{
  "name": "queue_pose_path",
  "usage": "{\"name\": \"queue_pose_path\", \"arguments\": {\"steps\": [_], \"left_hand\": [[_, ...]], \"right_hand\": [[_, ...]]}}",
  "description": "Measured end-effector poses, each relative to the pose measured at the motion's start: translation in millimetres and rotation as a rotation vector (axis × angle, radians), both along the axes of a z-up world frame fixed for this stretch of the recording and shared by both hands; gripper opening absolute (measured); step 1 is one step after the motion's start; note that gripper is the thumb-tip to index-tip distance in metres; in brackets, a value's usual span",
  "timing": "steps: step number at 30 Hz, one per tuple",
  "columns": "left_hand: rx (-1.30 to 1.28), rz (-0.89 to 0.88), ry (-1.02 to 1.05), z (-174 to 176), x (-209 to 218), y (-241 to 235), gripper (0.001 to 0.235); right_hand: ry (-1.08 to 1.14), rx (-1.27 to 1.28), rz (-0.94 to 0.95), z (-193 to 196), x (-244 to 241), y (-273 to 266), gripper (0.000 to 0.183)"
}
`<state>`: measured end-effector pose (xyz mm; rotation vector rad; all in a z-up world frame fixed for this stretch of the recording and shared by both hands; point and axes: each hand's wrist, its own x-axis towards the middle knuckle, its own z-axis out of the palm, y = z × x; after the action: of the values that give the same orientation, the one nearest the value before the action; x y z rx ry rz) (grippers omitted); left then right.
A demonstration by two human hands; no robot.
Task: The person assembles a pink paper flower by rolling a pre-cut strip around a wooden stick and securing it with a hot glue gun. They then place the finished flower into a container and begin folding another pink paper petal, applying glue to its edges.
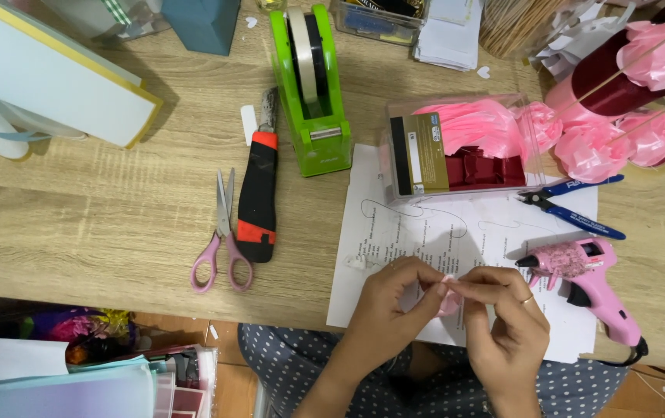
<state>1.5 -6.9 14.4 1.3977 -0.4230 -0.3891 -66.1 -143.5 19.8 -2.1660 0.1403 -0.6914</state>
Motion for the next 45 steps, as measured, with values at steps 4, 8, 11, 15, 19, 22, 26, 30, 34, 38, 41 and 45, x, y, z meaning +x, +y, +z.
{"name": "queue_pose_path", "arguments": {"steps": [4,8,11,15,19,22,26,30,34,38,41,45], "left_hand": [[0.058,0.031,-0.051,-3,-4,-2,0.013],[0.028,0.049,-0.231,-7,-7,-4,0.013],[0.029,0.059,-0.207,-5,-7,-6,0.014],[0.008,0.051,-0.147,-4,-4,-2,0.023],[-0.291,0.071,0.078,-13,-3,3,0.039],[-0.369,0.179,0.154,-21,-3,2,0.015],[-0.435,0.236,0.228,-29,-2,4,0.018],[-0.502,0.256,0.294,-39,0,3,0.018],[-0.525,0.243,0.299,-39,1,1,0.029],[-0.519,0.255,0.315,-44,1,-1,0.034],[-0.443,0.245,0.299,-39,0,2,0.029],[-0.448,0.253,0.321,-36,1,2,0.026]], "right_hand": [[0.190,0.223,-0.019,3,-4,-6,0.010],[0.241,0.184,-0.015,10,-3,-6,0.006],[0.245,0.179,-0.003,19,-1,-8,0.005],[0.244,0.084,-0.001,30,8,-24,0.007],[0.200,0.116,-0.061,55,30,-43,0.006],[0.189,0.177,-0.161,64,59,-58,0.005],[0.267,0.034,-0.175,54,93,-76,0.007],[0.392,-0.394,-0.195,27,105,-99,0.012],[0.125,-0.661,-0.081,31,115,-100,0.026],[0.089,-0.637,0.117,38,140,-95,0.033],[0.095,-0.801,0.148,23,164,-100,0.021],[0.147,-0.758,0.169,17,173,-104,0.012]]}}
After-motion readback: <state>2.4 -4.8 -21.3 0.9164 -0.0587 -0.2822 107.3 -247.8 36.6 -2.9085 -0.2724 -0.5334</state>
